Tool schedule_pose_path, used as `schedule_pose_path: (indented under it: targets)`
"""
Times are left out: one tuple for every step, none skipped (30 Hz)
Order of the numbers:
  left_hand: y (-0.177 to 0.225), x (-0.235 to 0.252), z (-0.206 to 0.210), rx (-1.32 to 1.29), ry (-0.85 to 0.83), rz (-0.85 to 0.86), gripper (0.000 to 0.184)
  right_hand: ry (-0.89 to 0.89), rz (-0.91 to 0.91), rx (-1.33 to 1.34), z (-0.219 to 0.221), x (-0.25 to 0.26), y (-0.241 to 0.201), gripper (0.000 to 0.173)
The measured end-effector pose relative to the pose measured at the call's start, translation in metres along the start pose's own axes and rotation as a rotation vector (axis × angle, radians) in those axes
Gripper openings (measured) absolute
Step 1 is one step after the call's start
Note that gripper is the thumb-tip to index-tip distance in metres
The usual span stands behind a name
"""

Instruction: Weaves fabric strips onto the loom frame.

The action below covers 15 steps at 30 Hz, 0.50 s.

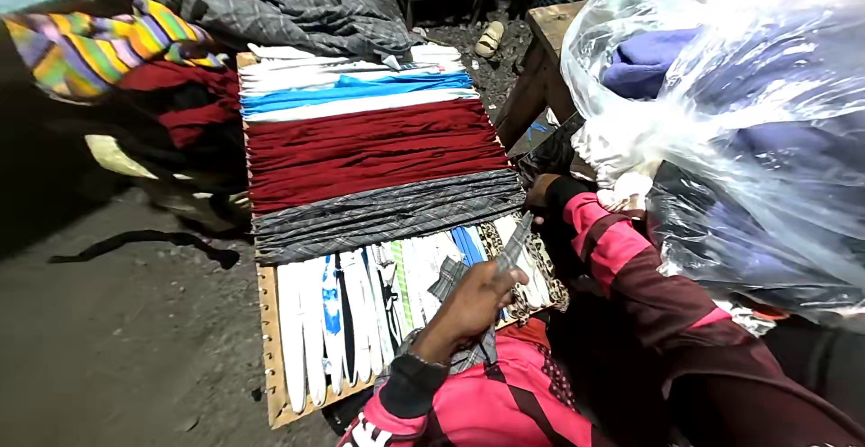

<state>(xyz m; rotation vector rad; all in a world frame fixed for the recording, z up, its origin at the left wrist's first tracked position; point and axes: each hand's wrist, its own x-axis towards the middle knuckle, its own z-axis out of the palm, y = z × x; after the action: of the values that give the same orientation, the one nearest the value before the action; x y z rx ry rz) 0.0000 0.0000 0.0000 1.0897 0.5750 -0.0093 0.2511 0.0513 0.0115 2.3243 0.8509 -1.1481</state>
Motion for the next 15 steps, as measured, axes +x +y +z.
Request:
schedule_pose_path:
  targets:
    - [-0.003, -0.005, -0.011, 0.003, 0.044, -0.002, 0.031, 0.006, -0.021, -0.009, 0.002, 0.012, 0.006, 0.031]
    - [-0.005, -0.009, -0.020, -0.005, 0.079, -0.007, 0.031, 0.006, -0.034, -0.003, 0.002, 0.017, 0.009, 0.033]
    - [-0.007, -0.013, -0.028, -0.025, 0.100, -0.014, 0.030, 0.020, -0.045, 0.018, 0.004, 0.022, 0.013, 0.034]
    - [-0.007, -0.016, -0.034, -0.055, 0.115, -0.020, 0.030, 0.034, -0.060, 0.049, 0.005, 0.027, 0.017, 0.035]
    - [-0.007, -0.019, -0.038, -0.086, 0.125, -0.027, 0.029, 0.052, -0.076, 0.084, 0.007, 0.031, 0.022, 0.036]
    - [-0.007, -0.023, -0.040, -0.116, 0.130, -0.031, 0.028, 0.066, -0.090, 0.110, 0.009, 0.035, 0.026, 0.038]
    - [-0.006, -0.026, -0.042, -0.145, 0.129, -0.033, 0.028, 0.067, -0.095, 0.129, 0.010, 0.036, 0.028, 0.040]
    - [-0.005, -0.028, -0.043, -0.171, 0.125, -0.029, 0.028, 0.070, -0.104, 0.162, 0.012, 0.039, 0.032, 0.040]
    - [-0.004, -0.029, -0.045, -0.192, 0.123, -0.022, 0.027, 0.077, -0.109, 0.214, 0.014, 0.042, 0.036, 0.039]
    - [-0.003, -0.030, -0.048, -0.214, 0.126, -0.018, 0.027, 0.076, -0.107, 0.282, 0.017, 0.041, 0.038, 0.038]
    - [-0.002, -0.030, -0.050, -0.236, 0.137, -0.019, 0.027, 0.074, -0.101, 0.347, 0.019, 0.038, 0.040, 0.037]
    - [-0.002, -0.031, -0.053, -0.258, 0.153, -0.023, 0.027, 0.073, -0.093, 0.420, 0.021, 0.035, 0.043, 0.036]
    - [-0.001, -0.031, -0.056, -0.272, 0.174, -0.030, 0.028, 0.068, -0.092, 0.482, 0.021, 0.031, 0.045, 0.034]
    - [0.000, -0.033, -0.060, -0.274, 0.200, -0.037, 0.027, 0.058, -0.105, 0.523, 0.021, 0.025, 0.046, 0.030]
    - [0.001, -0.035, -0.063, -0.270, 0.229, -0.040, 0.026, 0.052, -0.137, 0.543, 0.022, 0.024, 0.046, 0.023]
